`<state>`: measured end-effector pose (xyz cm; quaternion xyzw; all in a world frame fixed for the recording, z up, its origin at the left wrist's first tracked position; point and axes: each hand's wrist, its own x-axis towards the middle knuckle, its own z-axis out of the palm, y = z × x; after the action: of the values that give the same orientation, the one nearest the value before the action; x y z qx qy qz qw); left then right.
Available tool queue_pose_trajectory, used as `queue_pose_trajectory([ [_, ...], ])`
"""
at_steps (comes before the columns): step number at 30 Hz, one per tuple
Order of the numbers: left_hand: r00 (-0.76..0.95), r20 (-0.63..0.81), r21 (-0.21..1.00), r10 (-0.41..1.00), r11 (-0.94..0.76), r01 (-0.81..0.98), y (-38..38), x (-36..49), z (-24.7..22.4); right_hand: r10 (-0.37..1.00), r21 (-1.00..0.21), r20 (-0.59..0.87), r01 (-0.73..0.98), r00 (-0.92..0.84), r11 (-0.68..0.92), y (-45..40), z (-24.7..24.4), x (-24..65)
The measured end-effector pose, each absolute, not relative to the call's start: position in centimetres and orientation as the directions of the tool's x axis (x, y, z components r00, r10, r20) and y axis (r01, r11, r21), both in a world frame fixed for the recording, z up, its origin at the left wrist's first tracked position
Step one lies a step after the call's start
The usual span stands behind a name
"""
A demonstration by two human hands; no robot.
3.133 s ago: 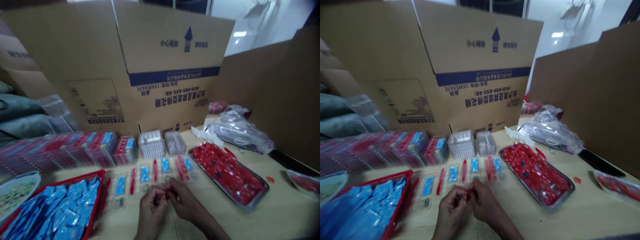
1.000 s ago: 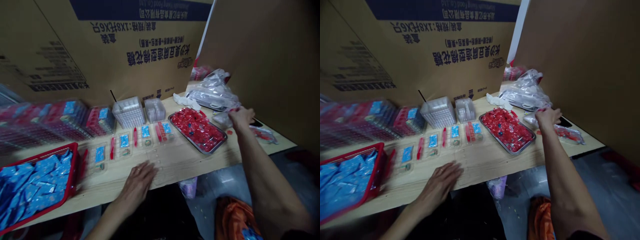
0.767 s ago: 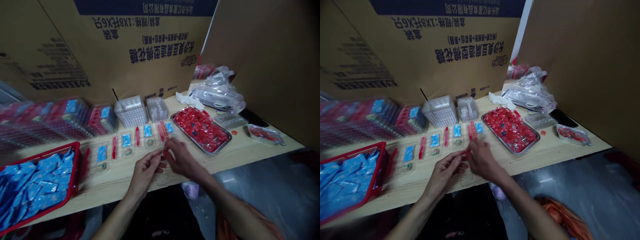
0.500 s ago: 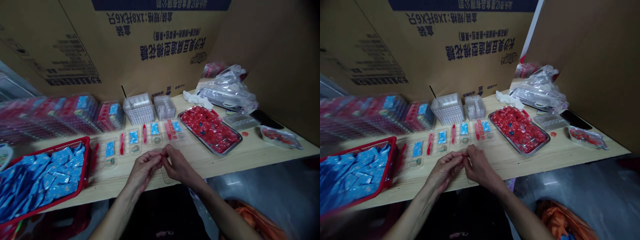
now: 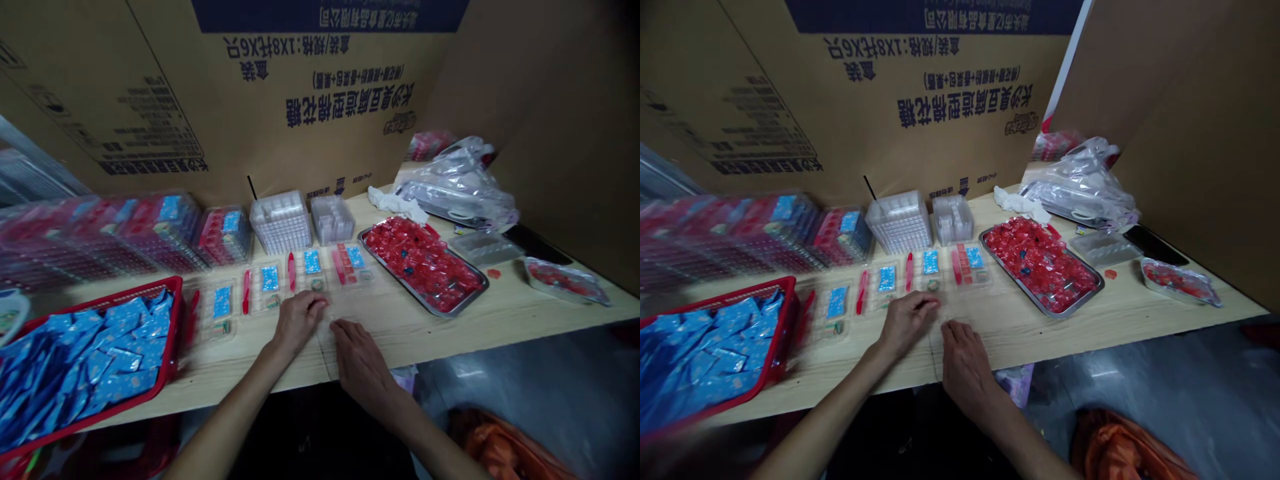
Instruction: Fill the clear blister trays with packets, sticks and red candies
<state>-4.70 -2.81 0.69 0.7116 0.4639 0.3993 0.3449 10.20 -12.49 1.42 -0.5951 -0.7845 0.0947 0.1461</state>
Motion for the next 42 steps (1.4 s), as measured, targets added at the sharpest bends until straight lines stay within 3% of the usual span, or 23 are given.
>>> queue_pose_trajectory([
  [4,0.312,0.214,0.816,0.926,-0.345,0.464,-2.4,-3.6,-0.2,0.96,-0.35,0.092,0.895,-0.263,0.278,-12.1,2.2,10.4],
  [8,0.26,0.175,0.882,0.95,-0.269,0.386,-2.4,-4.0,-0.9,0.962,-0.374,0.092,0.886,-0.257,0.273,-11.9,2.5,10.3],
  [11,0.277,0.245,0.868,0.929,-0.337,0.364,-2.6,-4.5,-1.1,0.965,-0.38,0.09,0.887,-0.248,0.263,-11.8,2.5,10.2],
  [18,0.501,0.367,0.558,0.784,-0.616,0.556,-2.7,-4.7,-2.3,0.971,-0.347,0.062,0.907,-0.232,0.239,-11.7,2.3,10.0],
  [23,0.604,0.568,0.266,0.559,-0.819,0.508,-2.5,-5.4,-3.3,0.972,-0.311,0.047,0.921,-0.232,0.235,-12.2,1.9,8.9],
  [26,0.612,0.615,0.158,0.497,-0.838,0.522,-2.9,-5.9,-3.2,0.96,-0.379,0.071,0.883,-0.27,0.276,-11.0,2.4,10.6],
  [29,0.63,0.607,0.14,0.484,-0.845,0.515,-3.5,-6.4,-2.8,0.987,-0.362,0.123,0.922,-0.1,0.139,-7.8,4.1,16.2],
  [31,0.642,0.622,0.122,0.448,-0.866,0.485,-3.7,-6.8,-2.8,0.981,-0.204,0.148,0.975,0.122,-0.09,-5.4,5.3,21.2],
  [33,0.649,0.633,0.113,0.421,-0.88,0.461,-3.6,-7.2,-3.0,0.963,-0.093,0.075,0.964,0.257,-0.25,-3.3,6.2,25.6],
  [37,0.66,0.637,0.118,0.399,-0.896,0.428,-2.9,-7.5,-3.4,0.954,-0.233,-0.033,0.926,0.298,-0.298,-0.7,6.2,30.0],
  [42,0.542,0.71,0.236,0.449,-0.878,0.417,-2.6,-7.2,-2.0,0.928,-0.433,0.087,0.852,0.363,-0.292,0.7,5.9,31.7],
])
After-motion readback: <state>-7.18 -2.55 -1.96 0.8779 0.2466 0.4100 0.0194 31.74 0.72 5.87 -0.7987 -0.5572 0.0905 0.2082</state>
